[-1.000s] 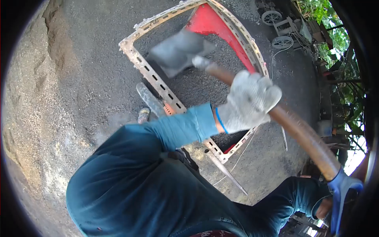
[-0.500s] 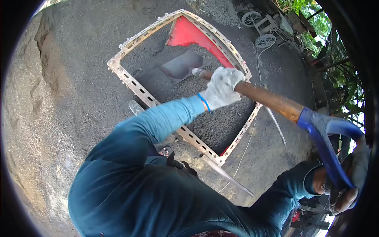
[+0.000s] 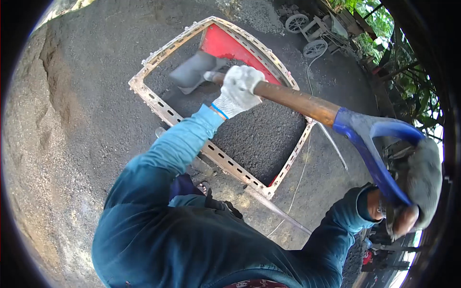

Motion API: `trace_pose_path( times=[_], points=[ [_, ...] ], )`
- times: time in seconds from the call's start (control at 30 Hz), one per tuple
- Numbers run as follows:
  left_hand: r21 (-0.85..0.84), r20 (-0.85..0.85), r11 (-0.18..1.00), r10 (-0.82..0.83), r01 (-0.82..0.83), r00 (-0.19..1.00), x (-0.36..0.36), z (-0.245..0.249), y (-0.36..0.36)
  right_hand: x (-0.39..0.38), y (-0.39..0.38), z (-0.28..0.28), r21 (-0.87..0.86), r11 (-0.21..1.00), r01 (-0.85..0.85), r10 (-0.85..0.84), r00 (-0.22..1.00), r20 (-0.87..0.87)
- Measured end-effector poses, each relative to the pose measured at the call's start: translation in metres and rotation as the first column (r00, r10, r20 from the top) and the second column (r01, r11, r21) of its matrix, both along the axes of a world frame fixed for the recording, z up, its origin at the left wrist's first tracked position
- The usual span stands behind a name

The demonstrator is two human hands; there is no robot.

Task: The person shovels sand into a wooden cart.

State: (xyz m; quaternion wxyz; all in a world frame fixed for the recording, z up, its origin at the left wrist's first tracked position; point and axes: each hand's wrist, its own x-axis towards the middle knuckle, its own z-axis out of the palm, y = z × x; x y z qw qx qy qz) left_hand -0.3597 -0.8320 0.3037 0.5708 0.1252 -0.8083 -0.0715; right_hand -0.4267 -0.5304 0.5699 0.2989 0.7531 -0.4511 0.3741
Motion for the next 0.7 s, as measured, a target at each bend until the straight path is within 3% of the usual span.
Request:
trace_pose_path(
  times=[0.03,0.1,0.17,0.23,0.33,0.37,0.4,0.43,0.47,0.5,0.57,0.6,0.63,0.67,0.7],
  points=[
    [0.058,-0.256,0.993,0.112,-0.101,0.96,-0.004,-0.003,0.008,-0.001,0.005,-0.004,0.006,0.999,-0.041,0.041,0.999,0.01],
    [0.188,-0.198,0.978,0.13,-0.092,0.972,-0.017,-0.047,0.018,0.002,0.001,0.008,0.166,0.984,0.064,-0.035,0.985,-0.169],
    [0.237,-0.102,0.971,0.063,-0.037,0.993,-0.011,-0.064,0.038,0.015,-0.004,0.002,0.131,0.978,0.162,-0.148,0.983,-0.11],
    [0.281,0.027,0.959,-0.039,0.03,0.999,0.003,-0.052,0.04,0.02,0.01,-0.006,0.115,0.948,0.296,-0.285,0.953,-0.099],
    [0.528,-0.232,0.837,-0.026,0.148,0.972,0.048,-0.058,0.077,0.04,0.049,-0.018,-0.047,0.927,0.372,-0.374,0.926,-0.058],
    [0.834,-0.4,0.374,-0.096,0.406,0.911,0.059,-0.058,0.082,0.048,0.063,-0.016,-0.027,0.931,0.364,-0.365,0.931,-0.021],
    [0.819,-0.55,-0.231,-0.056,0.525,0.833,0.072,-0.06,0.086,0.058,0.078,-0.016,-0.021,0.942,0.334,-0.334,0.942,0.006],
    [0.476,-0.624,-0.746,0.085,0.465,0.776,0.082,-0.063,0.091,0.068,0.094,-0.016,-0.016,0.953,0.303,-0.303,0.952,0.033],
    [0.068,-0.917,-0.912,0.102,0.405,0.385,0.081,-0.066,0.088,0.079,0.109,-0.02,-0.008,0.954,0.301,-0.3,0.953,0.051],
    [-0.089,-0.734,-0.857,0.401,0.508,0.548,0.074,-0.028,0.097,0.094,0.127,-0.03,-0.015,0.943,0.333,-0.331,0.94,0.08],
    [-0.173,-0.844,-0.839,0.396,0.516,0.361,0.049,-0.052,0.101,0.13,0.166,-0.055,-0.058,0.899,0.434,-0.42,0.892,0.168],
    [-0.212,-0.821,-0.856,0.417,0.471,0.39,0.054,-0.027,0.109,0.148,0.183,-0.068,-0.063,0.869,0.49,-0.465,0.855,0.23],
    [-0.171,-0.883,-0.886,0.332,0.431,0.332,0.061,-0.011,0.115,0.168,0.196,-0.082,-0.065,0.837,0.543,-0.503,0.811,0.299],
    [-0.164,-0.889,-0.923,0.292,0.349,0.354,0.066,0.004,0.123,0.191,0.21,-0.094,-0.059,0.798,0.6,-0.542,0.757,0.365],
    [-0.176,-0.933,-0.949,0.246,0.262,0.264,0.077,0.019,0.128,0.218,0.226,-0.106,-0.051,0.752,0.657,-0.574,0.692,0.437]
  ],
)
